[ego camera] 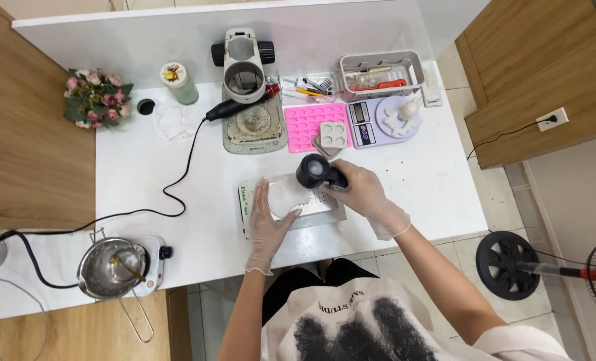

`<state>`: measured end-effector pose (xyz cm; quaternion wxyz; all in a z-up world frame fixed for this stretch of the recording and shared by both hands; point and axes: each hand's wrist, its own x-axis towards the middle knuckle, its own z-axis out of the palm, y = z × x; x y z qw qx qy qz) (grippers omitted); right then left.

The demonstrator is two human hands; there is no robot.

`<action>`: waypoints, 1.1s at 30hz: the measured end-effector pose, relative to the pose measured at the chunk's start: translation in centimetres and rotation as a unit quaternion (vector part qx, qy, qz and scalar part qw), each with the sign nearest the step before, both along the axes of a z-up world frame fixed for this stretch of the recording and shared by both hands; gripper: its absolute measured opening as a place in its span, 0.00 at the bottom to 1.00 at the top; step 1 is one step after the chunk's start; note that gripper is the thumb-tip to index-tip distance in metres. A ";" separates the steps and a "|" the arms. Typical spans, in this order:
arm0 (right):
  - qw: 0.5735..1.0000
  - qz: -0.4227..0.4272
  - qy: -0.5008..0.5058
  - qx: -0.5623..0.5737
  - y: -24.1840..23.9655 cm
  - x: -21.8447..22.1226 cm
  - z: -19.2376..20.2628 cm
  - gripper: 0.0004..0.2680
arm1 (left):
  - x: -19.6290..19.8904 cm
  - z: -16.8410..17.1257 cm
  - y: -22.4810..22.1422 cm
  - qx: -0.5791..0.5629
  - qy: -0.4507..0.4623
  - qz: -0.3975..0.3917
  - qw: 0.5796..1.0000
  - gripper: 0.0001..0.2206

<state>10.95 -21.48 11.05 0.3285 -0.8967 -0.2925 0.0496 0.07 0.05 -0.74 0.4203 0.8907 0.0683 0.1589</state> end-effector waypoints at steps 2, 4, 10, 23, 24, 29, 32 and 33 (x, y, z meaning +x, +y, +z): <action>0.999 -0.037 -0.010 -0.019 0.1 -0.2 0.0 0.16 | -0.1 -0.2 0.1 -0.014 0.006 -0.001 1.000 0.47; 0.998 -0.009 -0.022 -0.051 0.2 -0.6 -0.4 0.16 | 0.3 0.7 0.2 -0.024 0.007 -0.002 1.000 0.47; 0.983 -0.171 0.068 -0.007 1.6 -3.0 0.0 0.16 | 0.2 0.1 0.2 -0.037 0.012 -0.002 0.999 0.47; 0.972 -0.181 0.147 -0.025 4.5 -6.9 0.4 0.21 | 0.2 0.1 0.2 -0.070 0.006 -0.012 0.997 0.45; 0.972 -0.184 0.147 -0.024 4.7 -7.1 0.0 0.21 | 0.1 0.5 0.2 -0.069 0.006 -0.015 0.997 0.45; 0.954 -0.243 0.169 0.044 5.0 -8.5 -0.3 0.19 | 0.0 -0.4 0.1 -0.104 0.000 -0.027 0.994 0.48; 0.966 -0.232 0.115 0.016 4.9 -8.5 -1.2 0.21 | 0.1 0.3 0.3 -0.089 -0.009 -0.025 0.996 0.47; 0.965 -0.234 0.114 0.015 5.1 -8.4 -1.2 0.21 | 0.2 0.3 0.3 -0.091 -0.010 -0.028 0.995 0.47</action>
